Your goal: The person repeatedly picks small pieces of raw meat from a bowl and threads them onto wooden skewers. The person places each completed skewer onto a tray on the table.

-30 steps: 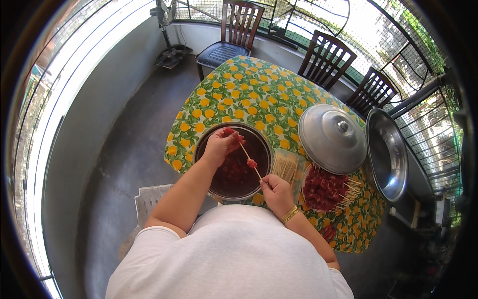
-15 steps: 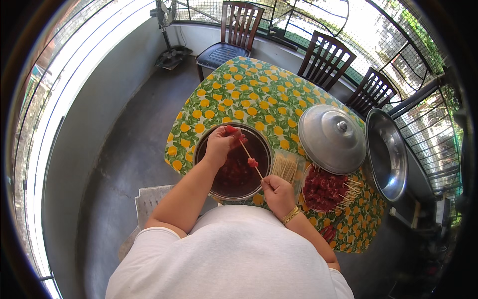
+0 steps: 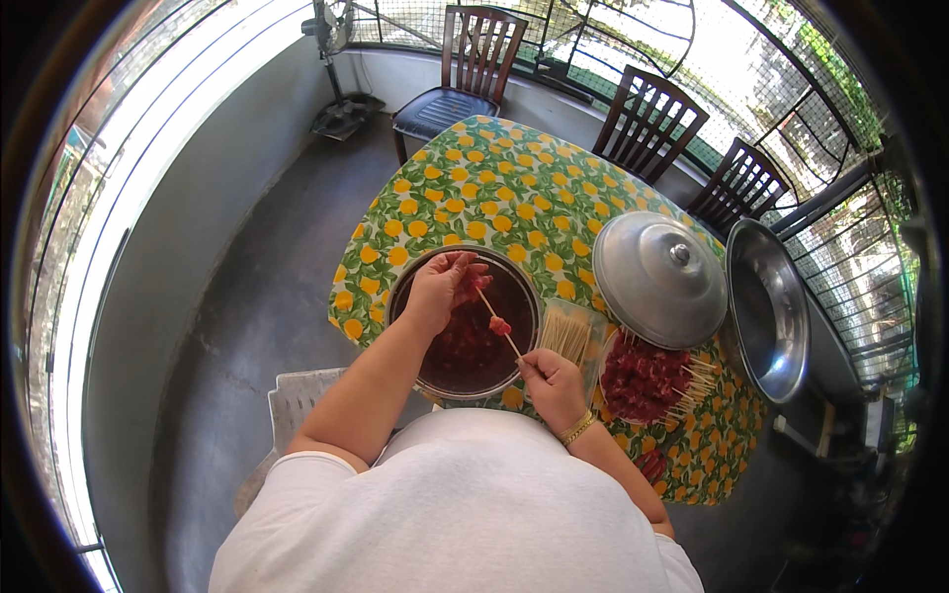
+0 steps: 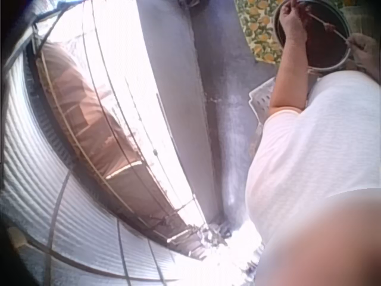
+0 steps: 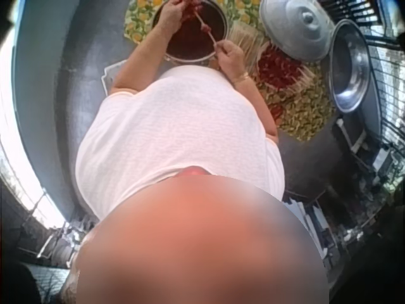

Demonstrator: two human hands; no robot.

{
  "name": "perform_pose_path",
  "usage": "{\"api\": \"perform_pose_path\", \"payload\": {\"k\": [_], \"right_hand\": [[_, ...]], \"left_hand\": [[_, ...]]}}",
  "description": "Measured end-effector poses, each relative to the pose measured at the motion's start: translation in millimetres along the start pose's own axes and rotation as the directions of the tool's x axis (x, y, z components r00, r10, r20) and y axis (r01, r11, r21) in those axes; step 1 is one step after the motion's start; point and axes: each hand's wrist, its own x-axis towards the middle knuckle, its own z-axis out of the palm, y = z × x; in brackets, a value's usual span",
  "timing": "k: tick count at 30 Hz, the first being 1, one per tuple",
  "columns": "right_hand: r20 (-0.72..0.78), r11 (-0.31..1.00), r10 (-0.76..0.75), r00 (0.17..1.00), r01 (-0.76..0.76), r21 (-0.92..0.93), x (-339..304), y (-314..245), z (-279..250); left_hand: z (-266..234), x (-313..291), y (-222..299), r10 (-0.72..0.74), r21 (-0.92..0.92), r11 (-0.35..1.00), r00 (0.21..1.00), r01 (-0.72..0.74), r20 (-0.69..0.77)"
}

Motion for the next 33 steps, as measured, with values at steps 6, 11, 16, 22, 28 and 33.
{"api": "perform_pose_path", "payload": {"k": [6, 11, 16, 22, 28, 33], "right_hand": [[0.022, 1.000, 0.009, 1.000, -0.009, -0.010, 1, 4, -3], [0.018, 0.996, -0.067, 0.998, 0.066, 0.056, 2, 8, -6], [0.002, 0.996, -0.076, 0.997, 0.076, 0.041, 1, 12, -7], [-0.006, 0.991, -0.043, 0.999, 0.043, 0.124, 2, 13, -4], [-0.004, 0.985, -0.014, 1.000, 0.015, 0.173, 4, 10, 5], [0.057, 0.973, 0.056, 0.997, -0.067, 0.223, 5, 10, 8]], "left_hand": [[0, 1, -3, -0.012, 0.098, 0.995, 0.998, 0.005, 0.067], [-4, 4, 8, -0.068, 0.190, 0.981, 0.977, 0.029, 0.201], [-2, 3, 13, -0.134, 0.318, 0.948, 0.944, 0.032, 0.302], [1, 1, 12, -0.214, 0.224, 0.963, 0.931, 0.151, 0.296], [10, -7, -3, -0.095, -0.215, 0.966, 0.972, 0.142, 0.215], [13, -6, -11, -0.002, -0.237, 0.971, 0.990, 0.036, 0.143]]}}
